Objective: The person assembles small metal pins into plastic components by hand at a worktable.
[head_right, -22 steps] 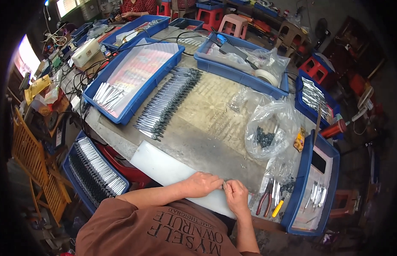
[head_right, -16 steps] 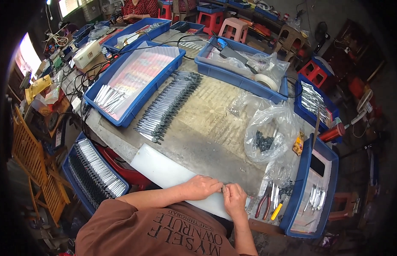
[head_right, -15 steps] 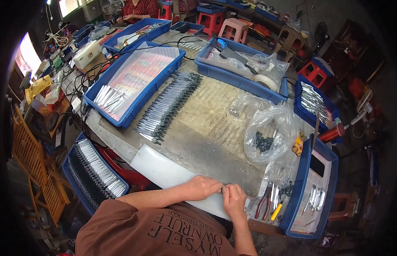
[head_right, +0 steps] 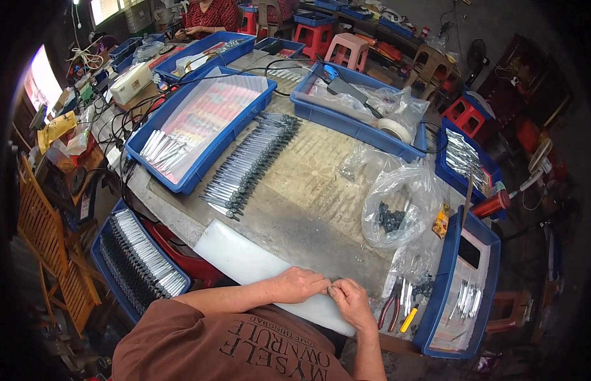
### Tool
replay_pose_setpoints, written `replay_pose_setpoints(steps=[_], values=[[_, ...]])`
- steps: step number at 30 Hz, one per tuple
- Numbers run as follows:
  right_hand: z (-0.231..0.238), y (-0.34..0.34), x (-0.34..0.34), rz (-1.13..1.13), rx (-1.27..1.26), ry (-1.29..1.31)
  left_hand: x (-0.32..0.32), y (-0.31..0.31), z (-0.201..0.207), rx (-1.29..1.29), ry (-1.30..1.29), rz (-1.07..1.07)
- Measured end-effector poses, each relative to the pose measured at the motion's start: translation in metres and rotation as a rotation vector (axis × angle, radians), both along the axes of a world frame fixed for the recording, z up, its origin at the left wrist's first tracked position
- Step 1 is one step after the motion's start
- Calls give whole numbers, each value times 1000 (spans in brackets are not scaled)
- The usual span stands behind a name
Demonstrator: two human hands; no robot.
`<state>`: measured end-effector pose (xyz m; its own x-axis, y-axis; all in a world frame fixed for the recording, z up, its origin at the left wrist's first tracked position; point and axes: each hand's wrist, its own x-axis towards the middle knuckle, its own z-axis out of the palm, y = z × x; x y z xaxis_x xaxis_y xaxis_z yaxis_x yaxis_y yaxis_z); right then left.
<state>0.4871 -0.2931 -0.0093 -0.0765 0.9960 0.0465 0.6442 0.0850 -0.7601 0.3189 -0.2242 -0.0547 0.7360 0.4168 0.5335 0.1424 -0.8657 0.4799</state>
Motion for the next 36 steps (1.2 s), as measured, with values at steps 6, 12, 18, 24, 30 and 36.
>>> replay_pose_setpoints(steps=[6,12,18,24,30,36], values=[[-10,-1,-5,-35,131,-65,1,-1,-4,24,-7,12],[-15,-2,-13,-117,220,-115,0,0,-3,25,22,52],[-1,-1,-9,-86,92,-45,1,-1,-1,4,-13,63],[1,0,-3,-28,3,4,0,-1,-1,6,12,48],[-7,0,-5,-48,70,-27,1,-1,0,23,18,60],[-8,0,-12,-108,119,-63,0,0,-2,-4,20,78]])
